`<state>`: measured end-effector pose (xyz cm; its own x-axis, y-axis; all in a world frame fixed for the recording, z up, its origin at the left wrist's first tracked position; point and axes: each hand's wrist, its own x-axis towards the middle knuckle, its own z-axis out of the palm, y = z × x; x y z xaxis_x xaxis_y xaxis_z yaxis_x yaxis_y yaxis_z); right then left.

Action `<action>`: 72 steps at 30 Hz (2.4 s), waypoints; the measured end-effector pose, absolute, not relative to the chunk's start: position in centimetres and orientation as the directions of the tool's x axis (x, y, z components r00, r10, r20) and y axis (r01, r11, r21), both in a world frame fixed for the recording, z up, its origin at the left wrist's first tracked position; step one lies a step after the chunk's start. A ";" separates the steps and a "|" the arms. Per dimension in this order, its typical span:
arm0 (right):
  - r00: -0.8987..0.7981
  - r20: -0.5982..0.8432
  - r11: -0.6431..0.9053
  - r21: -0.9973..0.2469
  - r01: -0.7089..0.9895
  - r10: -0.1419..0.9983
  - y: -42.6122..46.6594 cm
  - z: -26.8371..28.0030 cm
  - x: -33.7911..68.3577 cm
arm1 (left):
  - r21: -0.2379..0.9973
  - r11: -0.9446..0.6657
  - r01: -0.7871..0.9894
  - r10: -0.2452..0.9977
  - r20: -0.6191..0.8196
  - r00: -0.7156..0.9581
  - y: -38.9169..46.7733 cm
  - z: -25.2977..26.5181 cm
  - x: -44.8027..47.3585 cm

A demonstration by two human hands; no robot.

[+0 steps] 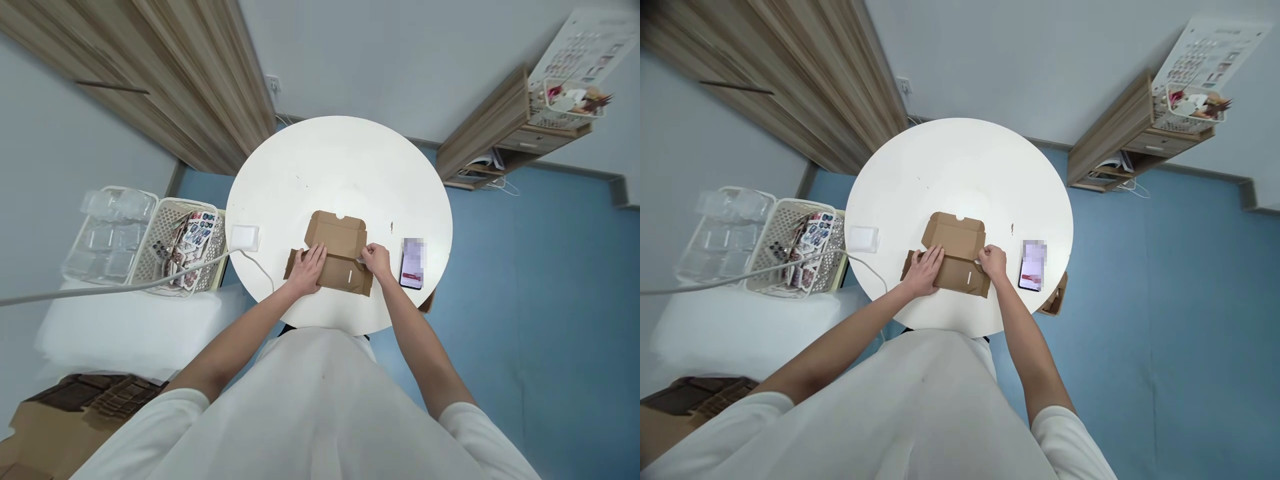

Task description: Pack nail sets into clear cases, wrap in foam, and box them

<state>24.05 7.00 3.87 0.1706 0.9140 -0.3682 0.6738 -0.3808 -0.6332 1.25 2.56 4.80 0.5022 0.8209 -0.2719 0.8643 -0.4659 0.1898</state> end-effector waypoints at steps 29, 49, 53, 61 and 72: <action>-0.296 -0.349 0.286 -0.081 0.955 0.889 -2.8 4.8 19.6 | 0.227 -0.413 0.882 0.858 -0.228 0.460 -1.2 4.6 -1.8; -0.170 -0.363 0.158 -0.062 0.985 0.916 -4.0 3.9 18.4 | 0.392 -0.217 0.894 0.887 -0.304 0.348 -0.4 3.1 -7.4; -0.175 -0.360 0.166 -0.055 0.985 0.917 -4.2 3.8 18.3 | 0.355 -0.226 0.907 0.850 -0.383 0.361 0.5 3.4 -7.1; -0.162 -0.365 0.147 -0.070 0.987 0.917 -4.5 3.8 18.0 | 0.532 -0.157 0.832 0.889 -0.292 0.354 -0.2 3.9 -6.5; -0.179 -0.363 0.151 -0.104 0.983 0.914 -4.7 3.9 16.5 | 0.825 0.299 0.480 0.892 -0.421 0.167 -1.3 2.8 -7.4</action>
<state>16.52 -4.67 3.86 -0.1789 0.9144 -0.3631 0.9831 0.1512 -0.1035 -7.41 -1.25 2.77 0.1675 0.8915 -0.4209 0.4798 0.2992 0.8248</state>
